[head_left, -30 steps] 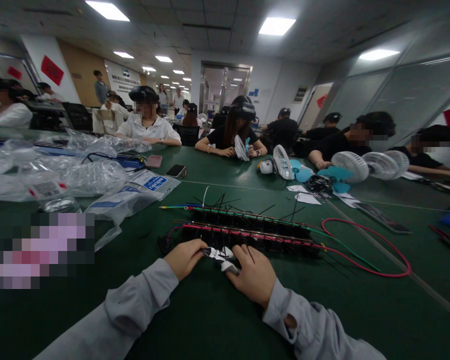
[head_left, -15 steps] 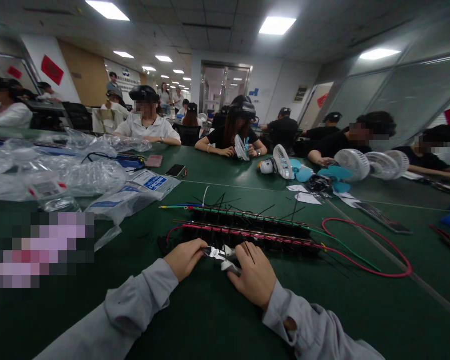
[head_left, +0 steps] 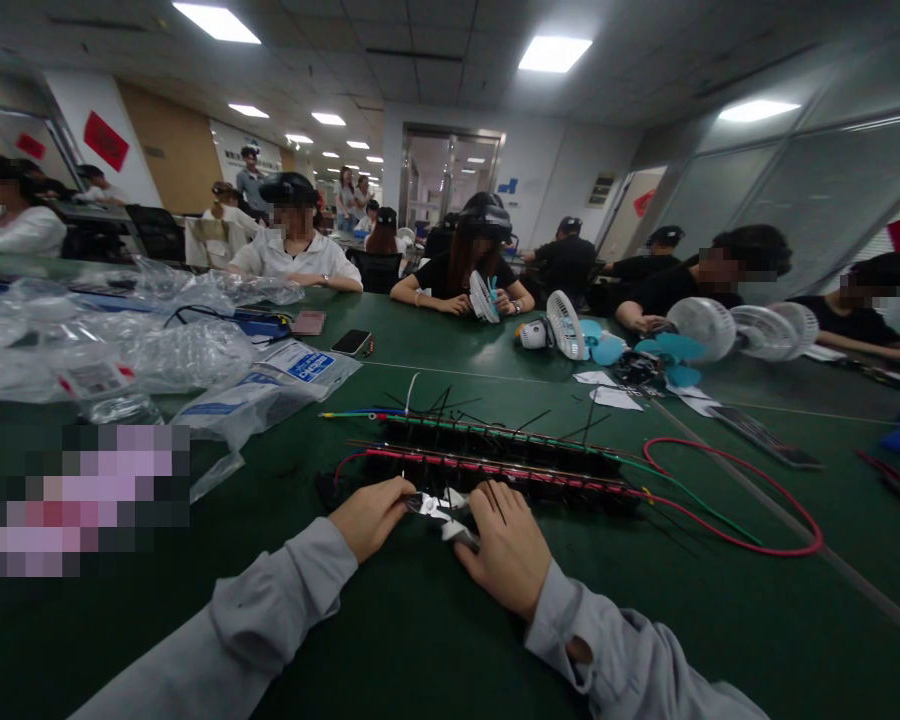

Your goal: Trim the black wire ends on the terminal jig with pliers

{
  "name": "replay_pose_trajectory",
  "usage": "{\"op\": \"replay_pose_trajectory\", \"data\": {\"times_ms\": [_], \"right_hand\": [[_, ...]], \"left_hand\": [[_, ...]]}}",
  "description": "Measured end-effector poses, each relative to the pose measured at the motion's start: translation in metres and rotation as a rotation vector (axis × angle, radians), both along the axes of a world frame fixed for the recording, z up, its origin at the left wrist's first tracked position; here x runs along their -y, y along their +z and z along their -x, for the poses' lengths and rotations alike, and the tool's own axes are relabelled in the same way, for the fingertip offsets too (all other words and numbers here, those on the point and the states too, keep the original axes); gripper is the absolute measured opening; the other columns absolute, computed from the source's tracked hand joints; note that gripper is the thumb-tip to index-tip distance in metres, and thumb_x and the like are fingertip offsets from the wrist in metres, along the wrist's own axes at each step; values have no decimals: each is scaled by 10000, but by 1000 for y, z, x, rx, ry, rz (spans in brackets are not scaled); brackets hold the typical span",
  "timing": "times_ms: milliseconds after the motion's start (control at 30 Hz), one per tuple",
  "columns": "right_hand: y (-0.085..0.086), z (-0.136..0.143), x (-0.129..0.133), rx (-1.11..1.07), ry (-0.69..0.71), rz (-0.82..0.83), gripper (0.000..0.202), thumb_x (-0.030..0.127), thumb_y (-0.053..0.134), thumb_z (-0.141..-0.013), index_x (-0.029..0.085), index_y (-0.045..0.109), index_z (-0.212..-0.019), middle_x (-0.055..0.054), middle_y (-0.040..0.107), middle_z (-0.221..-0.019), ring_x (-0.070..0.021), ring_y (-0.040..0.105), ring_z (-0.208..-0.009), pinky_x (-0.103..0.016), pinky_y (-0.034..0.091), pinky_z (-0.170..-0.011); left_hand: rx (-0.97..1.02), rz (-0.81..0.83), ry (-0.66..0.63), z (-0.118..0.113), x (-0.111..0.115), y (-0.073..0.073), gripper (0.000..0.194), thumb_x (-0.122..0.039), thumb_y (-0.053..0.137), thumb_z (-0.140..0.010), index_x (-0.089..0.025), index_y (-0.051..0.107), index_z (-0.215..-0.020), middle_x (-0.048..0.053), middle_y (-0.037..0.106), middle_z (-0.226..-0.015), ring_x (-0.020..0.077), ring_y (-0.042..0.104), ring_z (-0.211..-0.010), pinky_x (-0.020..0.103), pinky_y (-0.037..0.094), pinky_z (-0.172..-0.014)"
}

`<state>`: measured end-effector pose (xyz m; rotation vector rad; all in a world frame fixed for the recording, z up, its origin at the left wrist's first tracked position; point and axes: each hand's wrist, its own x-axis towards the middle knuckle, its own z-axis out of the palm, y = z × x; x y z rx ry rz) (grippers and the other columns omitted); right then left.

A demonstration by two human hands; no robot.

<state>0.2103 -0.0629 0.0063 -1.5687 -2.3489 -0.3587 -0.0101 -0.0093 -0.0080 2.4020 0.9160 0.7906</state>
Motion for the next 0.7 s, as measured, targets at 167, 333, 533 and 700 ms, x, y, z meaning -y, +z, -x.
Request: {"op": "replay_pose_trajectory", "data": {"times_ms": [167, 333, 533, 700], "right_hand": [[-4, -1, -1, 20, 0, -11, 317, 326, 592, -696, 155, 488, -941, -102, 517, -960, -256, 443, -916, -381, 350, -800], [-7, -2, -2, 25, 5, -42, 289, 329, 609, -686, 169, 486, -892, -89, 527, -923, -237, 460, -863, -359, 363, -757], [-9, -2, -4, -13, 13, -50, 263, 339, 620, -682, 183, 491, -849, -68, 534, -875, -206, 474, -801, -327, 371, -715], [-11, -2, -4, -26, 9, -28, 260, 336, 619, -682, 179, 502, -852, -61, 543, -849, -201, 493, -790, -315, 379, -714]], "left_hand": [[-14, -1, 0, -1, 0, 1, 153, -104, 402, -860, -158, 519, -944, 45, 600, -874, 176, 586, -822, 306, 477, -768], [-22, 4, 6, -1, -1, 0, 155, -111, 397, -864, -160, 523, -938, 44, 604, -870, 175, 587, -825, 297, 476, -768], [-18, 5, 1, -1, 0, 1, 154, -118, 397, -869, -159, 529, -936, 42, 604, -866, 171, 588, -817, 292, 476, -765], [-3, 5, -4, -1, 0, 2, 152, -110, 401, -863, -161, 528, -929, 39, 603, -864, 167, 586, -813, 289, 476, -764]]}}
